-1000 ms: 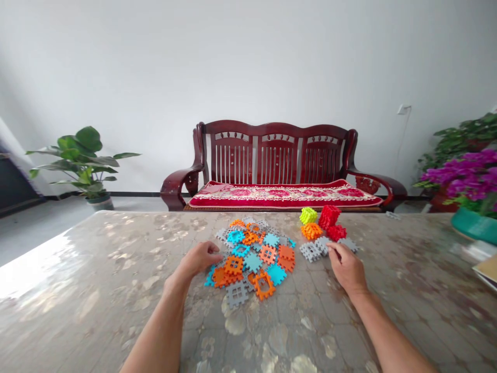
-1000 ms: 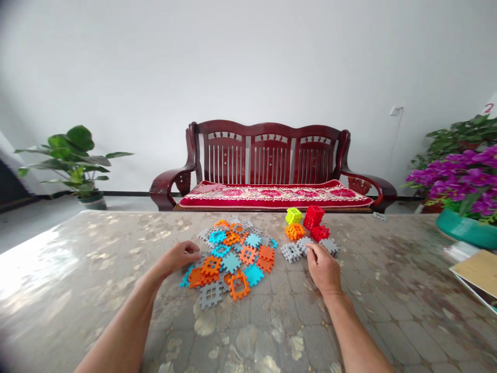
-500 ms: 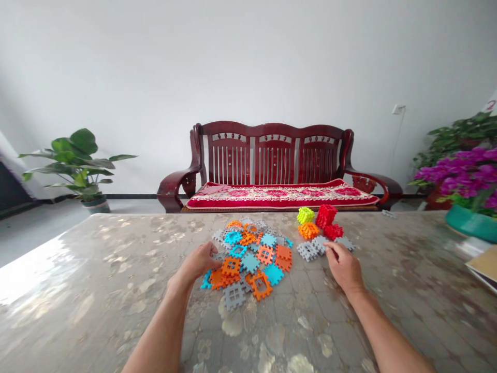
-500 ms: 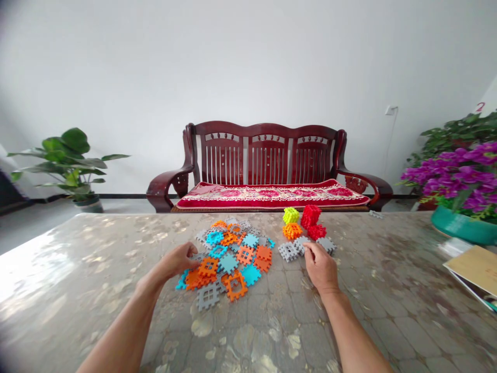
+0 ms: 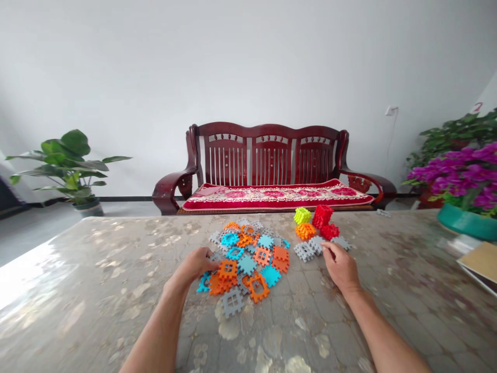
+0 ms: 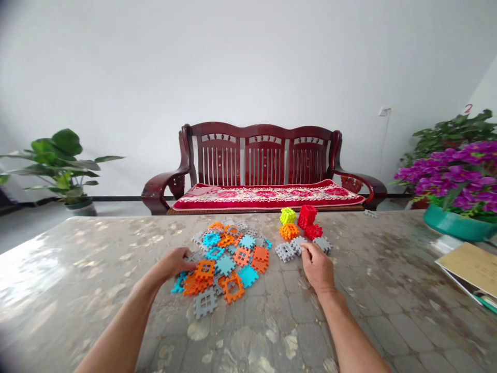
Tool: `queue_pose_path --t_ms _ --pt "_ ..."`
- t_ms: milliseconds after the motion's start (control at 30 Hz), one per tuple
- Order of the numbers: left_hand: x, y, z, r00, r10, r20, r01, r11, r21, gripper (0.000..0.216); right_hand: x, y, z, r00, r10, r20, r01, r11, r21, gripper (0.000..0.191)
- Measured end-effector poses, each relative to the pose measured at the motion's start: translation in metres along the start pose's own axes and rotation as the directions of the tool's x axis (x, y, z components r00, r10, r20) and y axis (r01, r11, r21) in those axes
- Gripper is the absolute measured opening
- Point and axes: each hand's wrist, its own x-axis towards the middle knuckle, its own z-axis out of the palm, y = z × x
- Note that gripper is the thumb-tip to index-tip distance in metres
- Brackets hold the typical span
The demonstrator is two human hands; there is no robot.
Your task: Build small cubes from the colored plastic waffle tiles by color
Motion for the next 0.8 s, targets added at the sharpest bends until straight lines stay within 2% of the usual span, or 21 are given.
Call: queue_pose_path --t_ms 67,133,200,233,333,433,600,700,800 --pt "0.001 0.0 -0.006 0.999 0.027 -0.041 -0.028 0.999 -0.033 0.02 0.0 0.0 0.0 1.0 -0.001 -0.006 0.001 1.0 0.004 0.031" --pt "-0.001 0.005 -0.015 0.987 0.057 -0.148 -0.073 0.992 -0.104 0.021 -0.001 -0.001 -0.001 1.0 -0.003 -0.012 0.003 1.0 0.008 0.031" --pt "-0.005 0.018 -0.021 0.965 0.07 -0.254 -0.124 0.971 -0.203 0.023 -0.001 -0.002 -0.001 1.0 -0.012 -0.017 0.012 1.0 0.006 0.031" --pt "-0.007 0.026 -0.022 0.96 0.078 -0.27 -0.153 0.951 -0.268 0.025 -0.001 -0.003 -0.001 1.0 -0.019 -0.018 0.019 1.0 0.004 0.031" --pt "-0.015 0.054 -0.012 0.936 0.162 -0.311 -0.284 0.873 -0.397 0.023 -0.002 -0.005 0.0 0.999 -0.051 -0.006 0.051 0.999 -0.004 0.031" --pt "-0.02 0.077 0.011 0.865 0.345 -0.363 -0.494 0.708 -0.504 0.019 -0.004 -0.007 0.0 0.995 -0.094 0.014 0.094 0.996 -0.005 0.03" --pt "-0.031 0.095 0.038 0.818 0.461 -0.344 -0.573 0.599 -0.56 0.014 -0.006 -0.025 -0.001 0.984 -0.179 0.022 0.178 0.983 0.048 0.024" --pt "-0.039 0.101 0.041 0.817 0.483 -0.314 -0.566 0.571 -0.595 0.013 -0.009 -0.046 0.0 0.98 -0.19 0.053 0.183 0.976 0.12 0.019" --pt "-0.045 0.108 0.041 0.831 0.479 -0.284 -0.534 0.542 -0.648 0.013 -0.016 -0.072 0.005 0.974 -0.179 0.135 0.148 0.965 0.216 0.019"
